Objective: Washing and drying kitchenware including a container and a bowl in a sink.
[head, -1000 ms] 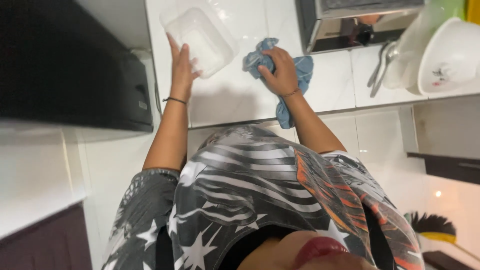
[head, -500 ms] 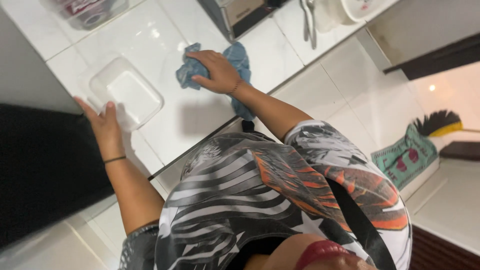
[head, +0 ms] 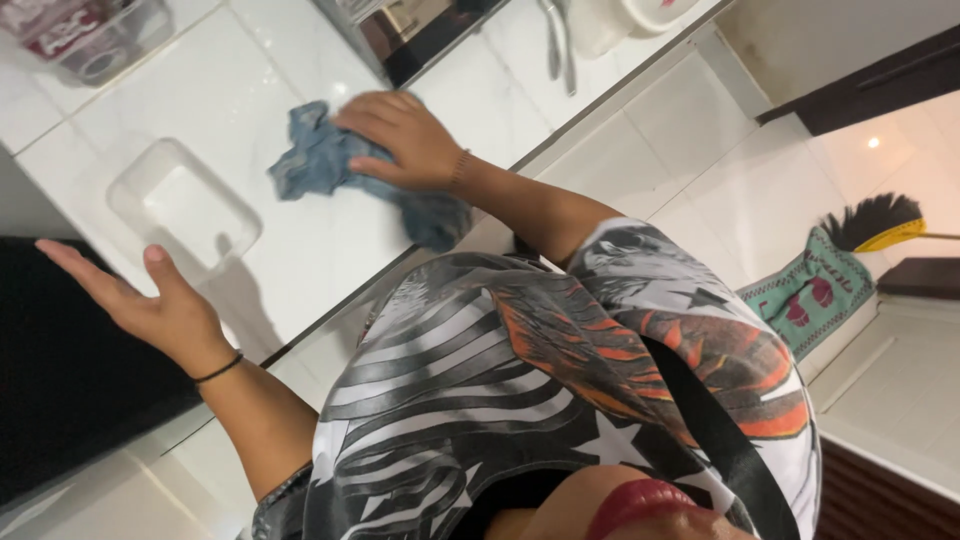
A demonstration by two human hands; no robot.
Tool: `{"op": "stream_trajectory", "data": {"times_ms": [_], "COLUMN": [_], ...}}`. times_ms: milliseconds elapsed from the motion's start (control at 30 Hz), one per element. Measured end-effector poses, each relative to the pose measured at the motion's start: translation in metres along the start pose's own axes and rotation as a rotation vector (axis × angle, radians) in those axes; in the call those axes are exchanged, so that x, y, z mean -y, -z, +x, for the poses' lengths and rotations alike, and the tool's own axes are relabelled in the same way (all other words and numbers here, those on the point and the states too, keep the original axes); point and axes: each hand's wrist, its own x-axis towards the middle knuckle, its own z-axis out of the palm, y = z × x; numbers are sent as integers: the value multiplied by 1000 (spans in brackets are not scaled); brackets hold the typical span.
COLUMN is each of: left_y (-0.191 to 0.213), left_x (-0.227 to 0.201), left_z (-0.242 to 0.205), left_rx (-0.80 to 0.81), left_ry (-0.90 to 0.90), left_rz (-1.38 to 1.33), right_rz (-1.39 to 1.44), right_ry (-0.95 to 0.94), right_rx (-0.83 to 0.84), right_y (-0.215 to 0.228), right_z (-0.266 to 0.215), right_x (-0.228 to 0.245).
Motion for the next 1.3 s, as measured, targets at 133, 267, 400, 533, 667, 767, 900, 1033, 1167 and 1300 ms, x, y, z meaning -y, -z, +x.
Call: {"op": "stream_trajectory", "data": {"times_ms": [133,267,400,533,667,767,900,1033,1167,1300], "left_y": [-67,-167,-265,-406,-480,-533,-554,-570,-581,-619], "left_x": [-56,-130,-216,-192,-262,-262,-276,-279,-277,-248], "left_z": [-9,-16,-27,-38,-16,-14,3,16,13,12], "left_rx": [11,265,583,662,724,709,610,729,680,602], "left_ry": [9,-16,94,40,238,250,132,143,114,67], "left_rz": [-257,-571,-616,-729,-758,-603,-473,-243,-440,-481], "right_rz": [134,192,341,591,837,908,957,1034,1018,1052], "right_ry": [150,159,-408,-609,-769,-773,-729,-637,-610,-527], "right_rx": [-124,-445,-873,-891,-799,-751,-709,-686,-665,-651], "right_y": [85,128,175,201,213,203,197,192,196,201], "right_z": [-61,-158,-238,-253,-243,-257,-250,-243,-235,-222], "right_x": [-32,-123,-235,-270,-337,-350,-368,-372,-350,-327]}}
